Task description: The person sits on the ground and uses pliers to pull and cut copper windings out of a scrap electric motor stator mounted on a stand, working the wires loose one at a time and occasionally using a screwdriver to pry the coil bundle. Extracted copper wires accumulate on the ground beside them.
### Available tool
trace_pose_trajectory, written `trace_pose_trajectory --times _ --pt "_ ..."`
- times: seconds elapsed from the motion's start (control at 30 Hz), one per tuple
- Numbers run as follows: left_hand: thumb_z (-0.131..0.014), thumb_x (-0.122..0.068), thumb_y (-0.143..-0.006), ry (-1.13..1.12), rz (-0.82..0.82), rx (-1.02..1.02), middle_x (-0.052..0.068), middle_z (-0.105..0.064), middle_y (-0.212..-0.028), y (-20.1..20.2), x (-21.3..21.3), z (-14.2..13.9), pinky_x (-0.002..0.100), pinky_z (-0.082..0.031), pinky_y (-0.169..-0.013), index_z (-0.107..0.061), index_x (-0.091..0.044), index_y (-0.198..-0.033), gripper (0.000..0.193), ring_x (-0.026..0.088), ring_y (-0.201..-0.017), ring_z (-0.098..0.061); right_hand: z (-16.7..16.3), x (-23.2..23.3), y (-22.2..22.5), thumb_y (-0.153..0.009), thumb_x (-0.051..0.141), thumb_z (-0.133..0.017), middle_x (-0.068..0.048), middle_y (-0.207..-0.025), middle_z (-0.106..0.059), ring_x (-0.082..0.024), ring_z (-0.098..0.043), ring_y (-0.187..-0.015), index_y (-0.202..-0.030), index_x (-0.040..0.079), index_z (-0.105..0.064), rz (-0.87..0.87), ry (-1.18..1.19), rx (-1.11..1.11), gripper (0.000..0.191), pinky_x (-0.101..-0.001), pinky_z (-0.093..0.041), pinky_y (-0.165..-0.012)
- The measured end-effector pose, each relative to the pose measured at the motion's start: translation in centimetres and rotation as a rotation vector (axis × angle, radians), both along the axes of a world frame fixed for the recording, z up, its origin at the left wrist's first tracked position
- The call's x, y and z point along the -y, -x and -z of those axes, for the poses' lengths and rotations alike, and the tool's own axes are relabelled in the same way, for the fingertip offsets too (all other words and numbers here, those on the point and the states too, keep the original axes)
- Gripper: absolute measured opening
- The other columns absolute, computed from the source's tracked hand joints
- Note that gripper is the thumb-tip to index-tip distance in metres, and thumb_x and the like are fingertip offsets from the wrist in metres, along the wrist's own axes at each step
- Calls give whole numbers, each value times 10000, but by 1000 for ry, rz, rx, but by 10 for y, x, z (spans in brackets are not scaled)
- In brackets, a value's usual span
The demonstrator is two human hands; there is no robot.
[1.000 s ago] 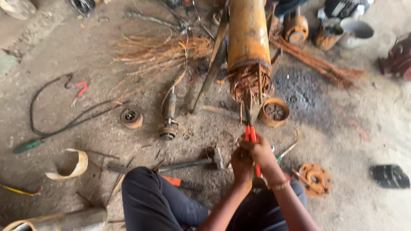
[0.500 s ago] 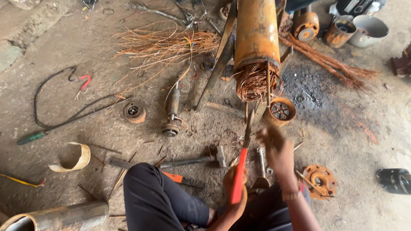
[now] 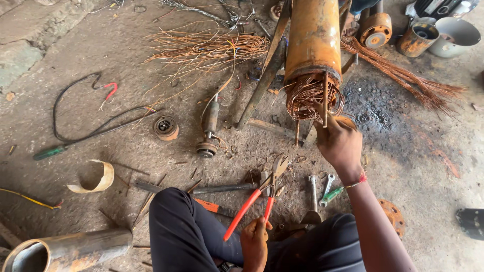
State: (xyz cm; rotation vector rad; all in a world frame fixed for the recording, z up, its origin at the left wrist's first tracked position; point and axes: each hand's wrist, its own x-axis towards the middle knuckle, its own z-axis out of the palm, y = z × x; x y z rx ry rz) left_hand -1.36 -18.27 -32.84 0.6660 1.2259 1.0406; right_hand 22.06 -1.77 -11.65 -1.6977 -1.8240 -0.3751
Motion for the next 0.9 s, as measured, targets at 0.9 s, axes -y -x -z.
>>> trace_pose_trajectory --times 0.9 --pt "-531 -372 -1059 -138 144 93 -52 -425 -567 -30 -9 -89 279 -253 -456 -632 -22 -751 477 53 -495 -357 40 77 9 -1021 238 -657 -125 -882 -788 -177 -728 -680 -1309 40 -698 259 294 -728 352 -329 -568 -625"
